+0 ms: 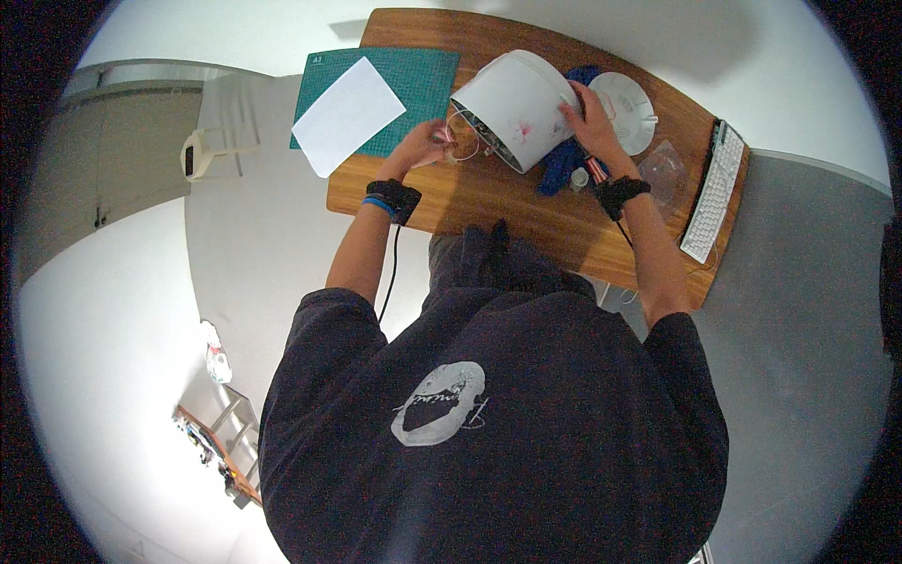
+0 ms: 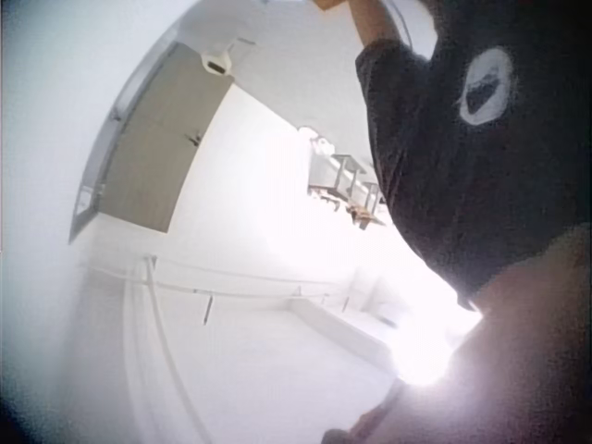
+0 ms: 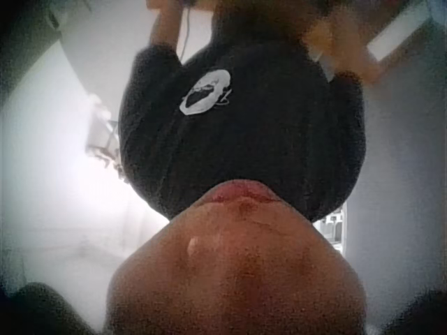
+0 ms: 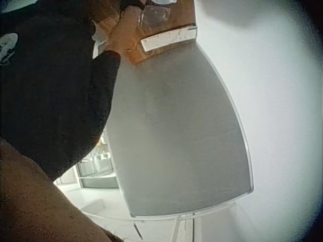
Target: The person assembles a white cylindrical electronic device on a wooden desk. They connect internal wires, place the top cover, wipe the exterior with a blue cloth, and briefly handle a keyboard.
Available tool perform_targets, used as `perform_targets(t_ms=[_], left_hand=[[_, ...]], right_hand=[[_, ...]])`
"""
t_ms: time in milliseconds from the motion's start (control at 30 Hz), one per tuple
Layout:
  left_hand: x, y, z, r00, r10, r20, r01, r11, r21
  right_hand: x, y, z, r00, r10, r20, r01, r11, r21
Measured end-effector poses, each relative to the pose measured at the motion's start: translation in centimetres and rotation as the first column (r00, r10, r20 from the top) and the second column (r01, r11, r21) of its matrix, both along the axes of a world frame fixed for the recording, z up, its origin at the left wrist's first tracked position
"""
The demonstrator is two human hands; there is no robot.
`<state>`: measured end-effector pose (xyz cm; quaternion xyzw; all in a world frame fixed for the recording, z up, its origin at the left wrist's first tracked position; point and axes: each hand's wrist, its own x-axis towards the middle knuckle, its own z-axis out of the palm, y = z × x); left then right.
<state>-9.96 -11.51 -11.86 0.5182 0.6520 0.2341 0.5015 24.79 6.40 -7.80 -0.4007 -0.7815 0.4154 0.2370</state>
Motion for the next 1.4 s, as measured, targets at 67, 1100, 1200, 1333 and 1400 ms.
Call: perform_targets(t_ms=[67, 1100, 1200, 1333, 1400], left_hand=[[0.8, 0.1, 1.6, 0.993, -0.047, 0.112, 0.049, 0.999, -0.015], [7.8, 4.4, 7.6, 0.758, 0.505, 0.413, -0.495, 0.857, -0.141], [7.8, 4.0, 7.0, 0.74, 0.522, 0.423, -0.515, 0.845, -0.143], [9.1, 3.8, 8.6, 0.688, 0.525, 0.501, -0.511, 0.841, -0.178], [8.1, 3.4, 5.3, 0.726, 0.525, 0.443, -0.499, 0.847, -0.186]], right_hand=[[0.1, -0.1, 0.1, 1.0, -0.007, 0.023, 0.006, 1.0, 0.016], [-0.5, -4.1, 3.6, 0.982, -0.134, 0.134, 0.127, 0.99, 0.06], [-0.1, -4.6, 5.3, 0.991, -0.065, 0.115, 0.029, 0.958, 0.286], [1.2, -4.8, 4.2, 0.987, 0.018, 0.158, -0.114, 0.776, 0.621], [1.3, -5.0, 3.5, 0.982, 0.074, 0.176, -0.173, 0.735, 0.656]])
